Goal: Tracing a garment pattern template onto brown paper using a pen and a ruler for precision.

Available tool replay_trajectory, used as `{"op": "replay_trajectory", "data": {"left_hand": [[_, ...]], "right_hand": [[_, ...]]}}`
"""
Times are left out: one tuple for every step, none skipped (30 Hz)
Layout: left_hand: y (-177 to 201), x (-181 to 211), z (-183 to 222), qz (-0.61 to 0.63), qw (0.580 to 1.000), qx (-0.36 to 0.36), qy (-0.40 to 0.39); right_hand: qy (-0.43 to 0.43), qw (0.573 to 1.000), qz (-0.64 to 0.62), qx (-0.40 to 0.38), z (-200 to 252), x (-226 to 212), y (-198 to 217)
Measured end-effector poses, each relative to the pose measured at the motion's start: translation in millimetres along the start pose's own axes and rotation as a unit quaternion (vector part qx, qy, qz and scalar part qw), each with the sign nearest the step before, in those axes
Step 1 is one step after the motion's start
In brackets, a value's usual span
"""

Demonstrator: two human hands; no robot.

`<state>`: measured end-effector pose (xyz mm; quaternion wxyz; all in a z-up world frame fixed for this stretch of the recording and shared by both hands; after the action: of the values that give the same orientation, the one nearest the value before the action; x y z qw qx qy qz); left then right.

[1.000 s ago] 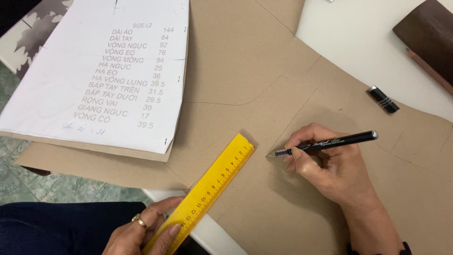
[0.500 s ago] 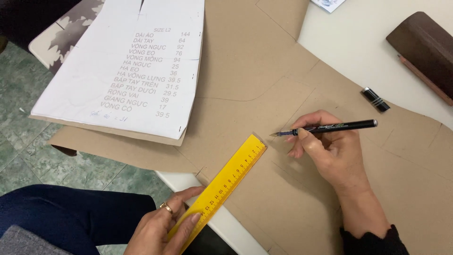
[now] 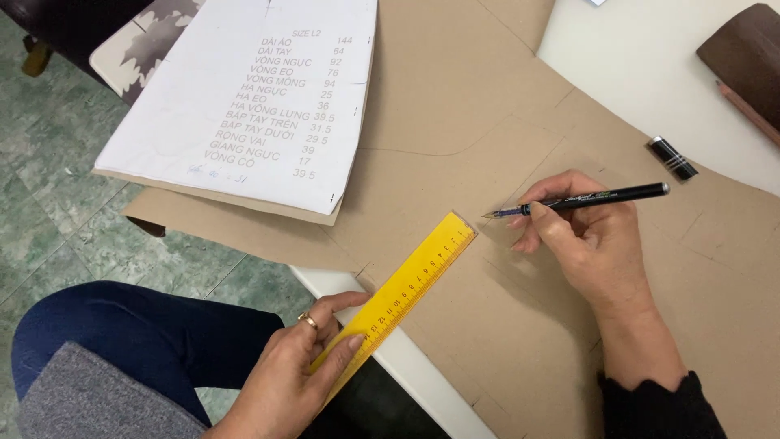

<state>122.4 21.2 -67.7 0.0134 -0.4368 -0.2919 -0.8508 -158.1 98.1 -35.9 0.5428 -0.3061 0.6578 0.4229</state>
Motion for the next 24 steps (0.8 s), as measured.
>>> {"op": "replay_trajectory", "data": {"left_hand": [[-1,-1,0,0.018,1.0,-0.003,0.014],[-1,-2,0,0.018,1.0,-0.003,0.015],[-1,-2,0,0.015,1.0,0.002,0.011],[0,-2,-1,0.011,1.0,0.005,0.005],[-1,-5,1,0.011,1.0,0.005,0.005],[0,-6,0,0.007,1.0,0.006,0.002],[0,-8,-1,0.003,1.0,0.006,0.0],[-1,-10,-2,0.003,1.0,0.005,-0.006],[-1,-12,-3,0.007,1.0,0.008,-0.013],[-2,-14,-4,0.013,1.0,0.01,-0.018],[-3,-15,-5,0.013,1.0,0.007,-0.022],[-4,-18,-5,0.022,1.0,0.005,-0.017],[-4,-22,-5,0.03,0.999,0.003,-0.012],[-5,-24,-6,0.03,0.999,0.001,-0.014],[-6,-30,-6,0.009,1.0,-0.005,0.009],[-7,-36,-7,-0.011,0.999,-0.011,0.032],[-8,-38,-8,-0.011,0.999,-0.013,0.03],[-8,-40,-9,-0.011,1.0,-0.011,0.026],[-8,-42,-9,-0.012,1.0,-0.009,0.022],[-8,-39,-9,-0.012,1.0,-0.009,0.022],[-9,-42,-8,-0.015,0.998,-0.015,0.056],[-9,-46,-7,-0.018,0.996,-0.021,0.09],[-9,-47,-7,-0.018,0.996,-0.022,0.09],[-8,-45,-8,-0.009,0.997,-0.013,0.069]], "right_hand": [[0.004,1.0,-0.001,0.0,0,0,0],[0.004,1.0,-0.001,-0.001,0,1,1],[0.006,1.0,0.005,-0.006,0,1,0],[0.009,1.0,0.012,-0.011,-1,1,0],[0.009,1.0,0.012,-0.011,0,1,0],[0.022,1.0,0.01,-0.017,0,0,-1],[0.034,0.999,0.009,-0.022,-1,-1,-1],[0.036,0.999,0.012,-0.018,-1,-4,-1],[0.018,1.0,0.005,-0.009,-1,-2,0],[-0.001,1.0,-0.003,0.0,1,0,0],[-0.001,1.0,0.0,0.003,1,1,2],[-0.007,1.0,0.004,0.002,0,2,2],[-0.012,1.0,0.007,0.0,0,4,2],[-0.012,1.0,0.008,0.002,1,4,2],[-0.018,1.0,0.003,0.001,1,4,1],[-0.023,1.0,-0.002,-0.001,2,5,1],[-0.023,1.0,-0.001,0.001,1,7,2],[-0.013,1.0,0.006,-0.016,1,8,1],[-0.003,0.999,0.012,-0.032,1,8,-1],[-0.004,0.999,0.013,-0.031,1,6,-1],[-0.01,0.999,0.013,-0.035,1,6,-2],[-0.017,0.999,0.013,-0.039,1,5,-3],[-0.017,0.999,0.013,-0.039,1,4,-4],[0.001,0.999,0.016,-0.052,0,1,-6]]}}
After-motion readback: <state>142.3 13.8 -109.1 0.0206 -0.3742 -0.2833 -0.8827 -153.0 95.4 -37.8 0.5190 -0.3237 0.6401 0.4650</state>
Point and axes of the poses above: each hand's wrist, its own z-axis away from the middle knuckle, its own y-axis out of the back of the hand, x = y × z, the point moved 9 cm from there along -z, towards the middle knuckle, and after that the axes turned 8 degrees about -x, right-handed, at the moved point
